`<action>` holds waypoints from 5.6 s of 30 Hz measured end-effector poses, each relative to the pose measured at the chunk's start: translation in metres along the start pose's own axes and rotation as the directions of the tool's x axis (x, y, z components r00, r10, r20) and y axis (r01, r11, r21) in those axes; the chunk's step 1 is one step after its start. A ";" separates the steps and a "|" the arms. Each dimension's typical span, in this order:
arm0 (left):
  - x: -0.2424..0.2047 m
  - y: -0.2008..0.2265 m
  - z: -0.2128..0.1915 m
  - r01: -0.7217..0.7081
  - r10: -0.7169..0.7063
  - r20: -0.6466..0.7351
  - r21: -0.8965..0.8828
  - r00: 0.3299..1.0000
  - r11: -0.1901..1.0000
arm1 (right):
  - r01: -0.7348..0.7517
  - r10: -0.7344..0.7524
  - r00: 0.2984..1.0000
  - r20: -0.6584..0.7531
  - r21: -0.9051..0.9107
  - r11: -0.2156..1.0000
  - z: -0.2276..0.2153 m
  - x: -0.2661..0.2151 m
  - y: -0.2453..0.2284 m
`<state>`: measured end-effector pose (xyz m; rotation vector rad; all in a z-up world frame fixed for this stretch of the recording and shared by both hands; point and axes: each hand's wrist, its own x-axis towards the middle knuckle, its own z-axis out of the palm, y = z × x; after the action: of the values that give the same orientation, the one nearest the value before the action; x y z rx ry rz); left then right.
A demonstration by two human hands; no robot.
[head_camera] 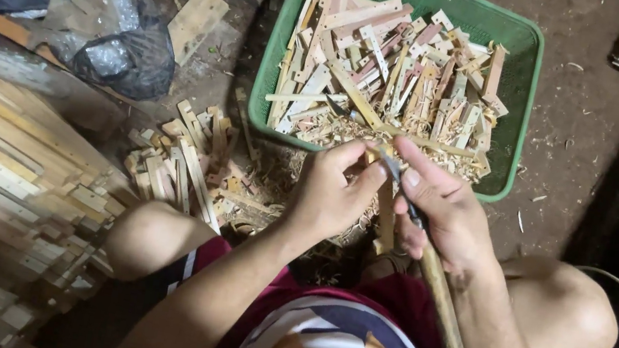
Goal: The person uses a small hand blade to shave thin layers off wooden strips, then places the finished pieces into a green plastic bin.
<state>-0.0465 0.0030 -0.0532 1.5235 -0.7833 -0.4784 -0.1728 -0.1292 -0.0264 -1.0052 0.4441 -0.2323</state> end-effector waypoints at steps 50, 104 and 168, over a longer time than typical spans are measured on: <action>0.021 0.034 0.020 -0.023 -0.052 0.254 0.284 0.966 0.959 | 0.030 -0.090 0.989 -0.117 -0.439 0.898 -0.094 -0.012 -0.118; 0.019 -0.013 0.080 0.199 -0.271 0.290 0.254 0.918 0.947 | -0.023 0.031 0.981 -0.190 0.047 0.999 -0.134 0.007 0.006; 0.033 -0.038 0.093 0.180 -0.165 0.188 -0.070 0.968 0.981 | -0.091 0.086 0.983 -0.165 -0.023 0.996 -0.136 0.008 -0.003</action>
<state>-0.0827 -0.0863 -0.0966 1.4883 -0.7623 -0.7800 -0.2287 -0.2371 -0.0875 -0.9973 0.6421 -0.2297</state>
